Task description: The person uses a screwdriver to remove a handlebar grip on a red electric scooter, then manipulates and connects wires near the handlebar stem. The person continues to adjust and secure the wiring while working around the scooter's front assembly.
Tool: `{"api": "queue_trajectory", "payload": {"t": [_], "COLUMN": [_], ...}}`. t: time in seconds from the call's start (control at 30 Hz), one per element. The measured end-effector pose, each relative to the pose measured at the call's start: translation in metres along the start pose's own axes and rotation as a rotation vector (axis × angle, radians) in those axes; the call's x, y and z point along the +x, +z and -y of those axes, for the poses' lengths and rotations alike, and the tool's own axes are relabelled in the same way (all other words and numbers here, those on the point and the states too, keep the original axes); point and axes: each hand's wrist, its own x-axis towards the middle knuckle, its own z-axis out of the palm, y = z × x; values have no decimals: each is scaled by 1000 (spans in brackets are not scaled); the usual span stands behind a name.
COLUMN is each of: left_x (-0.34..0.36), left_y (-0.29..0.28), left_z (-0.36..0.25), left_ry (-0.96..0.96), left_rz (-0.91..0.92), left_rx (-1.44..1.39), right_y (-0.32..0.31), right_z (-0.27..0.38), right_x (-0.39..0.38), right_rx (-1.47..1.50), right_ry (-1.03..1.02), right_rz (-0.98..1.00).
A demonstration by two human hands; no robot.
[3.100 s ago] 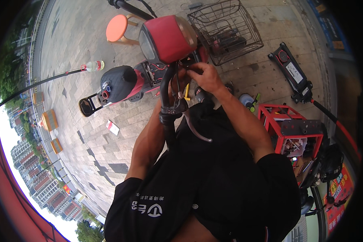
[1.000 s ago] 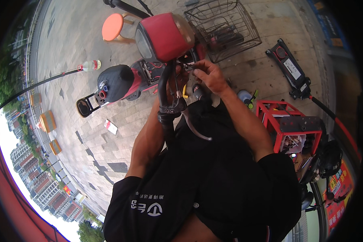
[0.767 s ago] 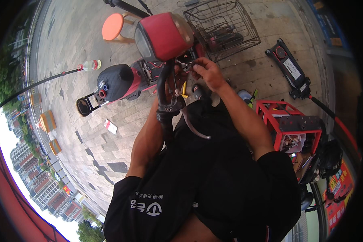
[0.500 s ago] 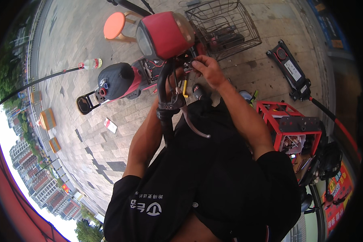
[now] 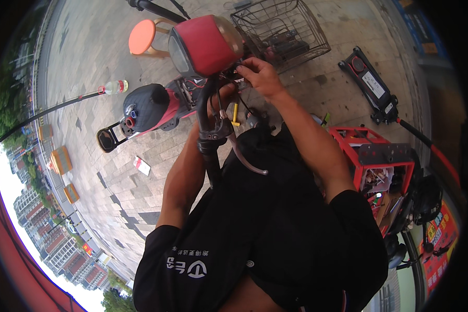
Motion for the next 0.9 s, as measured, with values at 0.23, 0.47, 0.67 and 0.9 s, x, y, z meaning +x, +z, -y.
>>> {"api": "queue_trajectory", "payload": {"t": [0.23, 0.47, 0.67, 0.9], "left_x": [-6, -3, 0, 5], "left_y": [9, 3, -5, -19], "left_z": [-8, -5, 4, 9], "left_ry": [-78, -139, -114, -190], "left_rz": [-32, -90, -56, 12], "left_rx": [-169, -193, -195, -232], "right_y": [-5, -13, -17, -2], "right_z": [4, 15, 20, 8], "right_x": [1, 6, 7, 1], "right_rx": [0, 28, 122, -15], "right_ry": [26, 89, 43, -106], "right_rz": [123, 308, 379, 133]}}
